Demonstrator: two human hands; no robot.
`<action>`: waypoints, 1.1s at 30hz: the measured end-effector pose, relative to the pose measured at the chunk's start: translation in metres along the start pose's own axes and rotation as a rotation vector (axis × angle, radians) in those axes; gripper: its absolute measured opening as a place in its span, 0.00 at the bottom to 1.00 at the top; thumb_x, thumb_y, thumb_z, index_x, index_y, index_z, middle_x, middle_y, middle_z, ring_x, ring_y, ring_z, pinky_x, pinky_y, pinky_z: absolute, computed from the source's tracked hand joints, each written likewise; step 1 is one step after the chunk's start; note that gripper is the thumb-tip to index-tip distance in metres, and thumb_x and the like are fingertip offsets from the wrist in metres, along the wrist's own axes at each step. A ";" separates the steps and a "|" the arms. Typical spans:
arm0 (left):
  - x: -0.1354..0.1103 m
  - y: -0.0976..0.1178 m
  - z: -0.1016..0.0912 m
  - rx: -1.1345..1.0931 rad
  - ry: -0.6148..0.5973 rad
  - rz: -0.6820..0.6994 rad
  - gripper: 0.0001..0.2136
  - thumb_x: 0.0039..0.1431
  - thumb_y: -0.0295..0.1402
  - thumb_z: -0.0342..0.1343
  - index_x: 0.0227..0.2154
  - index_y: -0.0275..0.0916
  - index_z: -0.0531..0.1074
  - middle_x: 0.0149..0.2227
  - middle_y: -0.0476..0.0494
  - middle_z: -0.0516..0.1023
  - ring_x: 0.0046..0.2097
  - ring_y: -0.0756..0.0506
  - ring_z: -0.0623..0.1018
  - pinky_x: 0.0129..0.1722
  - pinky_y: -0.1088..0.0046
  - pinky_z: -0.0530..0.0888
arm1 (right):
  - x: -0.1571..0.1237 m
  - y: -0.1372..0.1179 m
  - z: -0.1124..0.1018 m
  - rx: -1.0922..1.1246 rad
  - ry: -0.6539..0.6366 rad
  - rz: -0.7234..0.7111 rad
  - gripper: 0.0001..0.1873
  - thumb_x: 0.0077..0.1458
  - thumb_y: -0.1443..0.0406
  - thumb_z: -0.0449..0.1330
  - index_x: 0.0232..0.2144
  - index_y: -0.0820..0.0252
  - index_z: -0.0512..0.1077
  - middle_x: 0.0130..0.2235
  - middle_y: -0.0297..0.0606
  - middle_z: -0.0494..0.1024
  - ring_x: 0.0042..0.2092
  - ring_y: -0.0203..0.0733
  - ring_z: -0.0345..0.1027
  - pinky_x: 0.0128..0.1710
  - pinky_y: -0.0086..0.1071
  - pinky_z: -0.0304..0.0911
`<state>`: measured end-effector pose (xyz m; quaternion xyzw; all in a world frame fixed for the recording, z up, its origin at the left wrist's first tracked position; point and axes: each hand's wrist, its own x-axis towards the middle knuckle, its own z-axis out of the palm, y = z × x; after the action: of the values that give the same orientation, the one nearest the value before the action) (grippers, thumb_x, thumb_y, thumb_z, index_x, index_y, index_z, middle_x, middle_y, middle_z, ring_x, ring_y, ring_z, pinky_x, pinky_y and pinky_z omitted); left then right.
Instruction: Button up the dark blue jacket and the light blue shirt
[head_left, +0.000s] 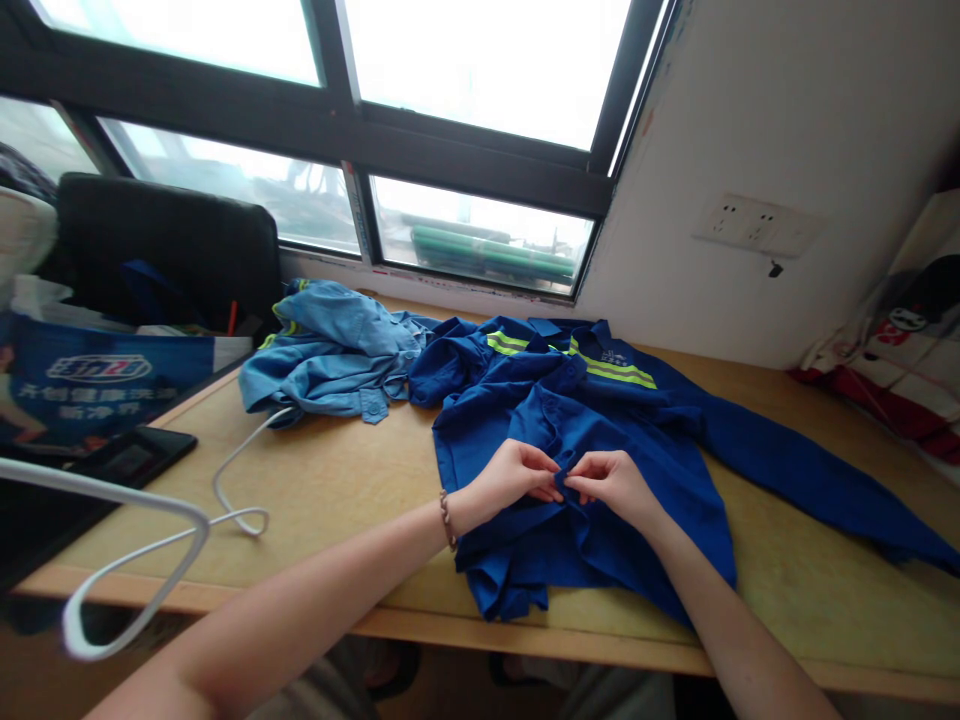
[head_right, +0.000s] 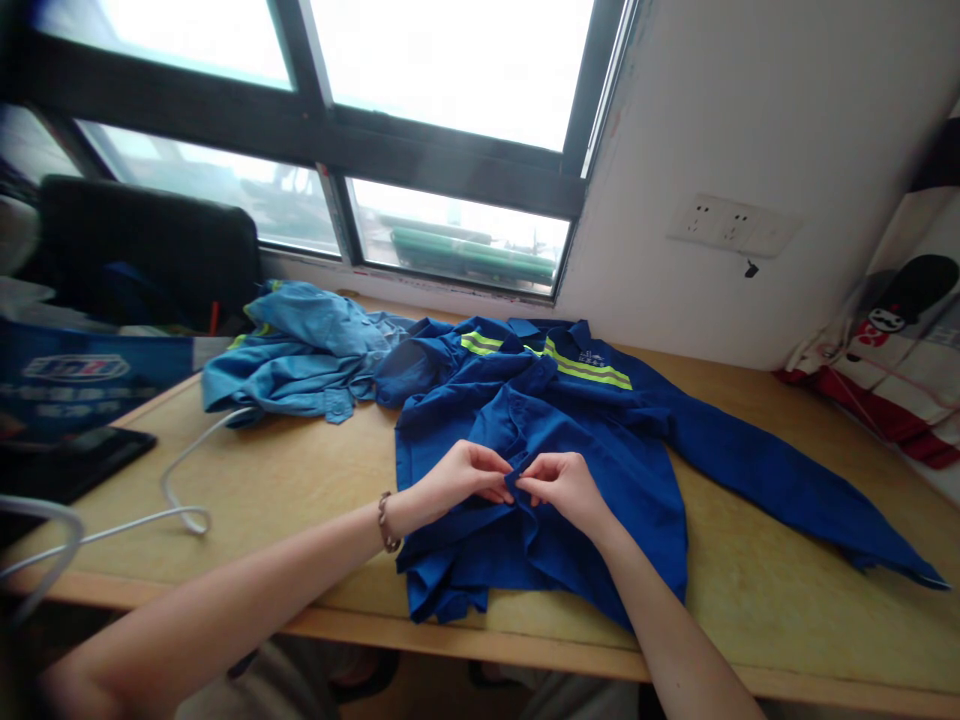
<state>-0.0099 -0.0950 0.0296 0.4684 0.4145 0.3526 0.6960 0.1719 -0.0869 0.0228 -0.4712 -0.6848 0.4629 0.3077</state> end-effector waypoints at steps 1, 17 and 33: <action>0.000 0.001 0.001 0.004 -0.001 0.008 0.15 0.39 0.37 0.63 0.27 0.30 0.72 0.22 0.42 0.76 0.29 0.45 0.77 0.32 0.72 0.73 | -0.001 0.001 0.002 -0.078 0.044 -0.039 0.12 0.43 0.58 0.61 0.22 0.63 0.72 0.17 0.33 0.71 0.19 0.33 0.62 0.20 0.26 0.56; 0.004 -0.014 0.000 -0.120 0.085 0.061 0.14 0.40 0.37 0.63 0.23 0.33 0.65 0.22 0.50 0.71 0.25 0.52 0.74 0.29 0.75 0.72 | -0.006 0.007 0.021 -0.429 0.242 -0.288 0.07 0.48 0.61 0.58 0.24 0.60 0.66 0.16 0.27 0.62 0.19 0.30 0.55 0.21 0.25 0.51; 0.007 -0.024 0.002 -0.374 0.055 0.089 0.13 0.41 0.32 0.62 0.22 0.34 0.62 0.21 0.52 0.67 0.25 0.55 0.71 0.29 0.79 0.67 | -0.003 -0.001 0.019 -0.004 0.111 -0.127 0.11 0.48 0.57 0.58 0.26 0.58 0.63 0.17 0.29 0.68 0.19 0.33 0.62 0.19 0.26 0.54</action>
<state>-0.0025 -0.0972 0.0054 0.3390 0.3396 0.4667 0.7430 0.1564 -0.0963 0.0161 -0.4524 -0.6962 0.4143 0.3727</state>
